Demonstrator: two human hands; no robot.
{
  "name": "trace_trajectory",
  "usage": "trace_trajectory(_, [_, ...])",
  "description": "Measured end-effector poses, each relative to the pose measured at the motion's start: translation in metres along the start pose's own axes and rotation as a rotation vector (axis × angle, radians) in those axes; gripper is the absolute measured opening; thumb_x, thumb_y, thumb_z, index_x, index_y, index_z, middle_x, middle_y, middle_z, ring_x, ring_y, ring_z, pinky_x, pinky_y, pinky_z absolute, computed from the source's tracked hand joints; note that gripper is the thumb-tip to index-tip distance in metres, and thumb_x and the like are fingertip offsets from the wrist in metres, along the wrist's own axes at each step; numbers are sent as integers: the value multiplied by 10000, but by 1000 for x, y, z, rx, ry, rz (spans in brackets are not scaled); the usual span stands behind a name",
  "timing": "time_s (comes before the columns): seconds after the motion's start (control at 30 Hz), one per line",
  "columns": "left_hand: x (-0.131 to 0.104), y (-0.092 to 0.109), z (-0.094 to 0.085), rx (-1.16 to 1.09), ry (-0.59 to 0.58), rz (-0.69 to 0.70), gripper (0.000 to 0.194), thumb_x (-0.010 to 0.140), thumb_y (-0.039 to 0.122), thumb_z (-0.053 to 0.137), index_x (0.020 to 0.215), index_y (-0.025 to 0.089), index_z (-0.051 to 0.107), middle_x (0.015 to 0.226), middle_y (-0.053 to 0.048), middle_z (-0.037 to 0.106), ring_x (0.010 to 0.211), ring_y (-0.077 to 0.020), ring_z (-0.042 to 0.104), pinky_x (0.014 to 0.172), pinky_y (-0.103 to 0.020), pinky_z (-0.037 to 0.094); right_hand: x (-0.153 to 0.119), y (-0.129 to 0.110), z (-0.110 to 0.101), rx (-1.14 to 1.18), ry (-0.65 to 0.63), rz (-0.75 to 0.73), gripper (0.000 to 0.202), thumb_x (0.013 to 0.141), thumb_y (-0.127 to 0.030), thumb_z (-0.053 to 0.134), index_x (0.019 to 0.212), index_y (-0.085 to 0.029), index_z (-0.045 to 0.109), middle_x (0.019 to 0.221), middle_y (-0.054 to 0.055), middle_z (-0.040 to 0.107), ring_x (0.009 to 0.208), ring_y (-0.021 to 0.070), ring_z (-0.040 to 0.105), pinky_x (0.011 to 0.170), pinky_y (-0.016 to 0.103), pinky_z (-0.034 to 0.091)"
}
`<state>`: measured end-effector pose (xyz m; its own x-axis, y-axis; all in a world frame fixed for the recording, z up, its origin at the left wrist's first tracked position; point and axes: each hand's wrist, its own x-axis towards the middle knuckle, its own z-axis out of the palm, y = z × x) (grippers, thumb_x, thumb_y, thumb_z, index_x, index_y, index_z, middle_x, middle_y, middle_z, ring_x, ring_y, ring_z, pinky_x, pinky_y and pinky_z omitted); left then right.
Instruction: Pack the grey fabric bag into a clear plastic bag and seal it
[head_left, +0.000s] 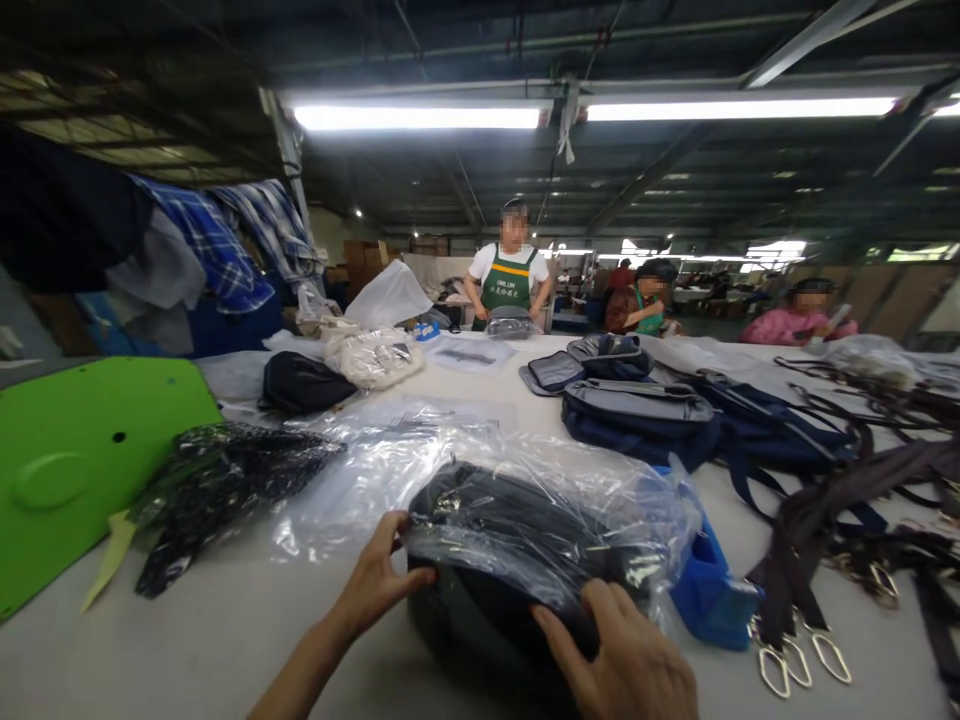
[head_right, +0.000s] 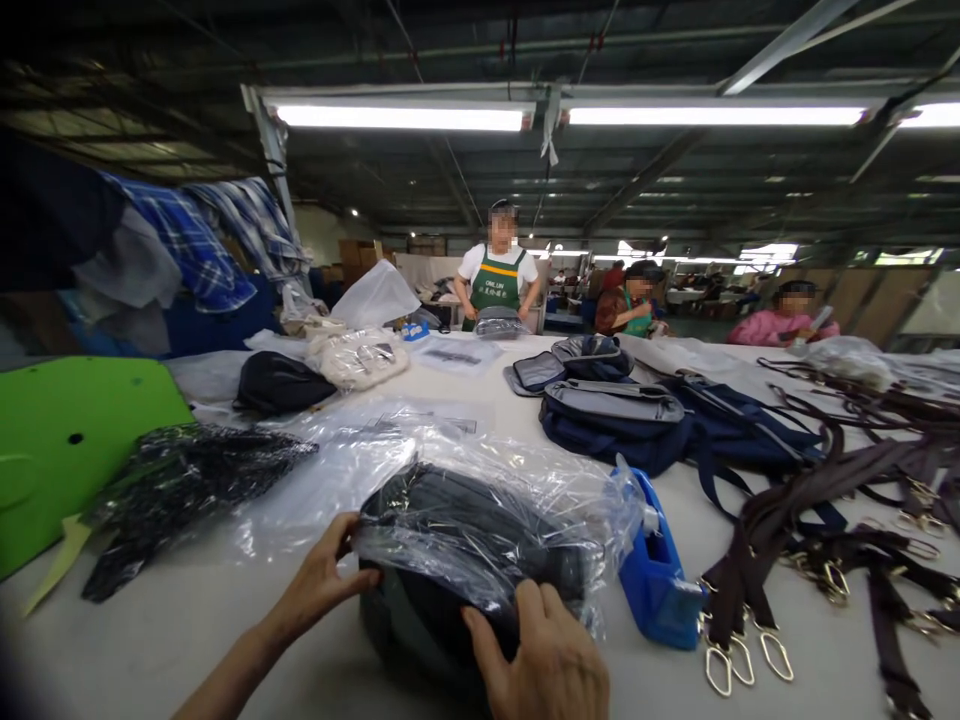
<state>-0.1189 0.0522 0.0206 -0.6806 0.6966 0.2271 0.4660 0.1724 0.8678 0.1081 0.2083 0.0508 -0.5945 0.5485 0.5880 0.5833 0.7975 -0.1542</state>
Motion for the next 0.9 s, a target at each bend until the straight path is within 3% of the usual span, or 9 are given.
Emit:
trace_trajectory(0.23, [0, -2, 2, -39, 33, 32, 571, 636, 474, 674, 1055, 190, 410, 1009, -57, 514, 992, -250, 509, 928, -441, 437, -2, -4, -6, 92, -58, 27, 421, 829, -647, 365, 725, -248, 448, 709, 13, 574, 679, 222, 607, 578, 337, 417])
trace_trajectory(0.47, [-1, -1, 7, -35, 84, 22, 608, 600, 491, 690, 1047, 176, 423, 1031, -75, 517, 1001, -264, 523, 923, -440, 446, 11, -15, -2, -39, -31, 24, 363, 791, -575, 524, 687, -234, 457, 645, 32, 587, 620, 237, 627, 543, 332, 433])
trace_trajectory(0.67, [-3, -1, 8, -83, 87, 12, 618, 598, 520, 676, 1039, 170, 421, 1051, -95, 525, 1012, -279, 541, 920, -456, 463, 17, -20, -3, -24, -72, 33, 441, 814, -631, 427, 678, -219, 503, 644, 60, 620, 632, 269, 647, 546, 354, 439])
trace_trajectory(0.8, [-3, 2, 12, -77, 120, -10, 685, 553, 553, 690, 1044, 167, 408, 1082, -123, 529, 1044, -303, 543, 954, -490, 451, 8, -10, 5, 50, -19, -28, 336, 830, -531, 491, 697, -223, 502, 659, 45, 600, 636, 255, 617, 574, 353, 423])
trace_trajectory(0.9, [-4, -9, 15, -82, 177, -23, 743, 520, 606, 688, 1049, 174, 394, 1088, -139, 528, 1068, -342, 536, 949, -540, 452, -9, 1, 15, 158, 62, -95, 186, 838, -357, 528, 719, -220, 488, 701, 23, 568, 674, 208, 564, 616, 324, 407])
